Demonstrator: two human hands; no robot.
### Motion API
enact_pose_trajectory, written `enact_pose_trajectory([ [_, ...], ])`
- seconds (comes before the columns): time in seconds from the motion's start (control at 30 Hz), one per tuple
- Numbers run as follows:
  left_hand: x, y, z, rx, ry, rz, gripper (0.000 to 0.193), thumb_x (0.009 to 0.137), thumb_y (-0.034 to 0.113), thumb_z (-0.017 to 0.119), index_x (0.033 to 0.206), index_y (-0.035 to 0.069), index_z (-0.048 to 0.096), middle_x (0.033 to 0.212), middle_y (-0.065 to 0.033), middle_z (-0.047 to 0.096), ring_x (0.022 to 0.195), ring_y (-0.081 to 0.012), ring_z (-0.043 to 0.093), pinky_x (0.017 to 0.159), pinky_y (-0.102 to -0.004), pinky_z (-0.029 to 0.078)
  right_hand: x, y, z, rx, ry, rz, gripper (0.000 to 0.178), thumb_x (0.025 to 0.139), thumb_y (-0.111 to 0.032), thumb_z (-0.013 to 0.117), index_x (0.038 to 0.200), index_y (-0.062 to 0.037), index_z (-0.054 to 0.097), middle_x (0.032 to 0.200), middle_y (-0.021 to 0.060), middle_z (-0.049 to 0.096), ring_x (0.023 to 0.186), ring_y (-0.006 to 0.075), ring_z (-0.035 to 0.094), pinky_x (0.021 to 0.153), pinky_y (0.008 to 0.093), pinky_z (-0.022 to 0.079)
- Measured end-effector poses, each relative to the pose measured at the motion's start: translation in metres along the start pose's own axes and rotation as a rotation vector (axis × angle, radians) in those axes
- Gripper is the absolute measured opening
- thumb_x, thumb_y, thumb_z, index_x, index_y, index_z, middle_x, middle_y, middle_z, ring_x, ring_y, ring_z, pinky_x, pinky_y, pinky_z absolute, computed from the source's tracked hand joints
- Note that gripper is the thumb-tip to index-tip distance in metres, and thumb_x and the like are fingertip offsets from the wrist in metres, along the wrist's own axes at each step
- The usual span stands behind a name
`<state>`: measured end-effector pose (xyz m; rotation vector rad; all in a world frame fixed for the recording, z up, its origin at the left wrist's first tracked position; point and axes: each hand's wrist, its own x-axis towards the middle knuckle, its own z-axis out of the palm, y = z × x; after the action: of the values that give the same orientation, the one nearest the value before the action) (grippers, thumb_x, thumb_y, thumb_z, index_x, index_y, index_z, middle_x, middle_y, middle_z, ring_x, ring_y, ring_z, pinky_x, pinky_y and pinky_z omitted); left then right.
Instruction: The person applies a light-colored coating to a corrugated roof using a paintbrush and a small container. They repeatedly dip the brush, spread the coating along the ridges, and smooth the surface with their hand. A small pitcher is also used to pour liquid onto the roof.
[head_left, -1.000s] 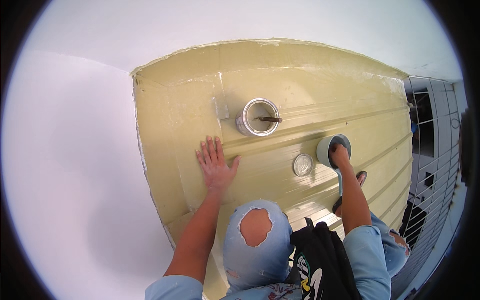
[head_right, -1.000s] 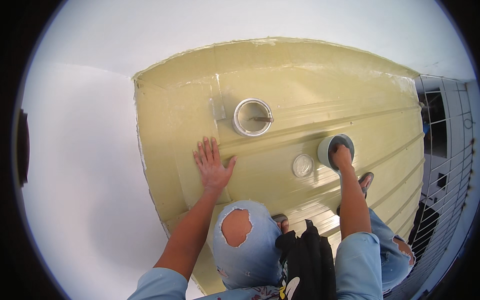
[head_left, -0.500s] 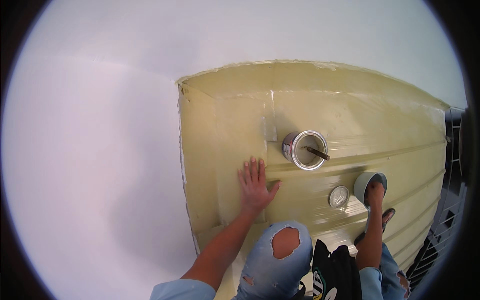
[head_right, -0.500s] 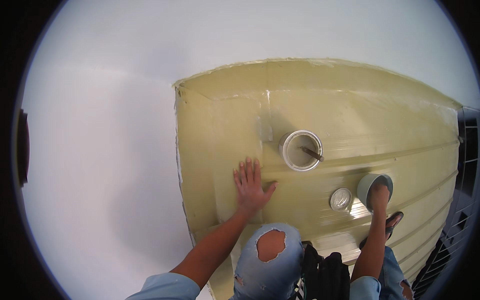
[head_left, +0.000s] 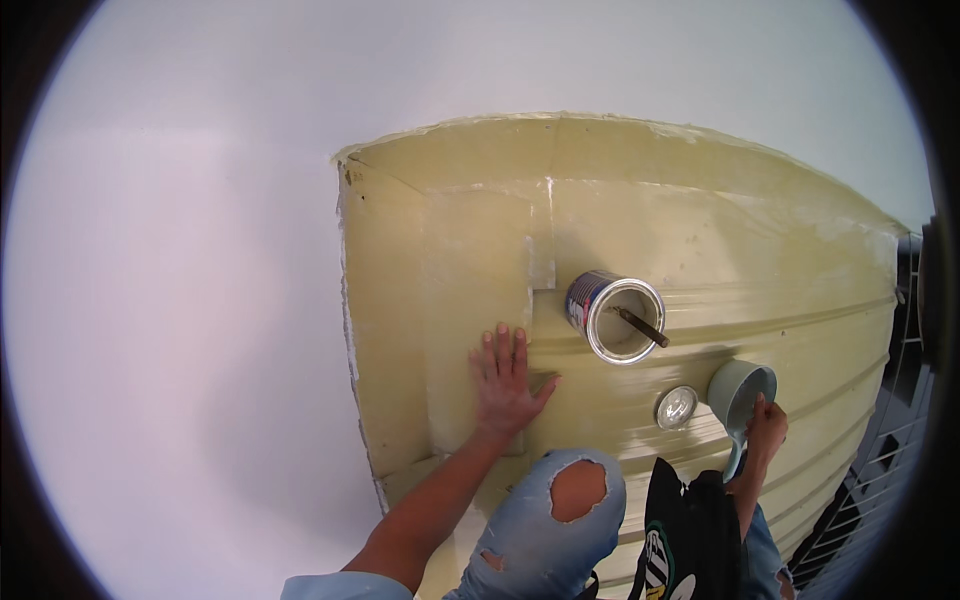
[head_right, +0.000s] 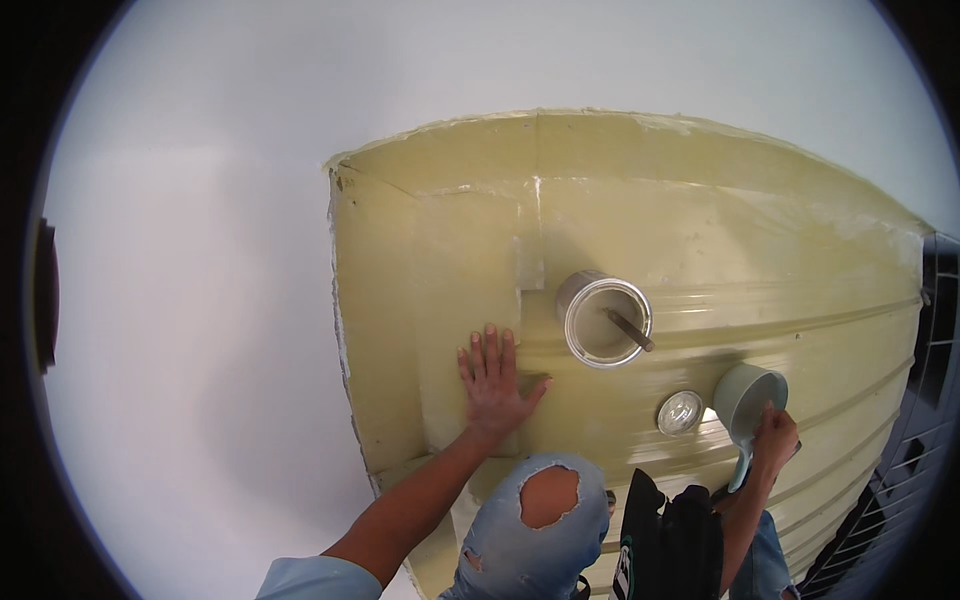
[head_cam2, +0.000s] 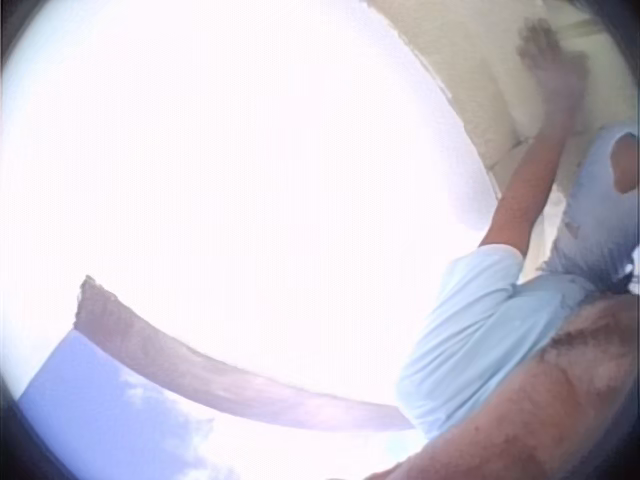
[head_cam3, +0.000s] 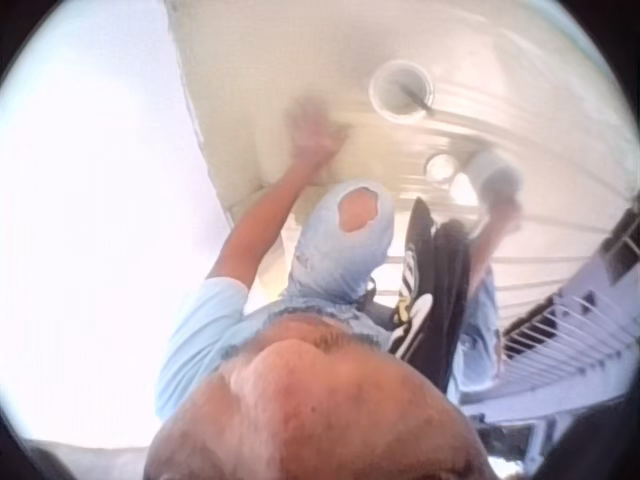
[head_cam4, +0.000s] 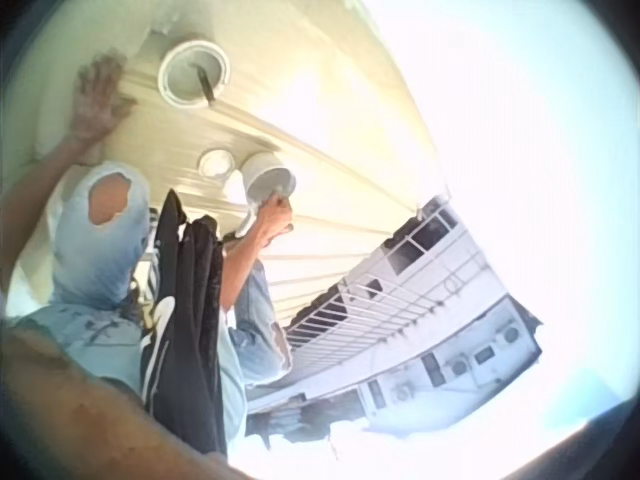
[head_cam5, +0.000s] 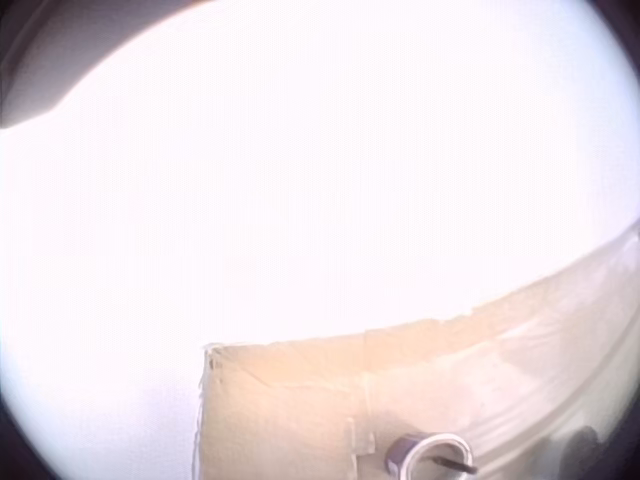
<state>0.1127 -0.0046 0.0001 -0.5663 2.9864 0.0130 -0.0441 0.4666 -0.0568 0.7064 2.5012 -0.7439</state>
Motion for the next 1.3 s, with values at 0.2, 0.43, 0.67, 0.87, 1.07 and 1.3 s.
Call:
enact_pose_trajectory([
  [0.2, 0.001, -0.001, -0.003, -0.045, 0.025, 0.003, 0.105, 0.092, 0.069, 0.064, 0.166, 0.004, 0.03, 0.174, -0.022, 0.019, 0.161, -0.0438, 0.015, 0.124, -0.0696, 0.014, -0.021, -0.057, -0.026, 0.023, 0.197, -0.173, 0.038, 0.103, -0.033, 0.07, 0.086, 0.001, 0.069, 0.066, 0.0074, 0.064, 0.061, 0.012, 0.06, 0.057, 0.0333, 0.049],
  [0.43, -0.001, -0.004, 0.0, -0.132, -0.024, -0.025, 0.101, 0.097, 0.07, 0.054, 0.169, 0.007, 0.021, 0.177, -0.0189, 0.013, 0.162, -0.0408, 0.014, 0.126, -0.0681, 0.013, -0.068, -0.247, -0.015, 0.283, 0.08, -0.568, 0.034, 0.104, -0.029, 0.071, 0.089, 0.0019, 0.068, 0.067, 0.0015, 0.059, 0.063, 0.0079, 0.049, 0.059, 0.0281, 0.042],
  [0.67, -0.001, -0.006, 0.005, -0.121, -0.031, -0.014, 0.103, 0.095, 0.069, 0.058, 0.167, 0.005, 0.023, 0.174, -0.0215, 0.017, 0.161, -0.0436, 0.014, 0.127, -0.0672, 0.01, -0.153, -0.457, 0.117, 0.119, -0.269, -1.062, 0.062, 0.1, -0.059, 0.064, 0.073, -0.0034, 0.071, 0.056, 0.013, 0.06, 0.054, 0.0335, 0.061, 0.056, 0.0418, 0.05],
  [0.87, 0.001, -0.005, 0.003, -0.122, 0.05, 0.013, 0.1, 0.094, 0.065, 0.063, 0.165, 0.004, 0.03, 0.173, -0.022, 0.02, 0.159, -0.0446, 0.018, 0.126, -0.0681, 0.015, -0.178, -0.558, 0.206, 0.028, -0.147, -1.06, 0.086, 0.091, -0.082, 0.056, 0.055, -0.0036, 0.06, 0.052, 0.0136, 0.056, 0.052, 0.033, 0.061, 0.051, 0.0452, 0.049],
  [1.07, 0.0, -0.004, 0.0, -0.117, 0.05, 0.013, 0.098, 0.091, 0.063, 0.066, 0.162, 0.002, 0.036, 0.173, -0.0228, 0.021, 0.159, -0.0455, 0.019, 0.125, -0.0688, 0.016, -0.179, -0.581, 0.234, 0.077, -0.081, -0.983, 0.089, 0.088, -0.087, 0.054, 0.054, -0.0045, 0.059, 0.054, 0.0155, 0.059, 0.055, 0.0344, 0.063, 0.051, 0.0459, 0.049],
  [1.3, 0.0, -0.004, -0.002, -0.087, 0.039, 0.016, 0.095, 0.091, 0.064, 0.065, 0.157, 0.001, 0.042, 0.172, -0.0234, 0.024, 0.159, -0.0457, 0.02, 0.126, -0.0685, 0.016, -0.175, -0.587, 0.238, 0.105, -0.068, -0.938, 0.09, 0.088, -0.088, 0.053, 0.058, -0.0043, 0.064, 0.058, 0.0148, 0.063, 0.059, 0.0345, 0.066, 0.053, 0.0459, 0.05],
])
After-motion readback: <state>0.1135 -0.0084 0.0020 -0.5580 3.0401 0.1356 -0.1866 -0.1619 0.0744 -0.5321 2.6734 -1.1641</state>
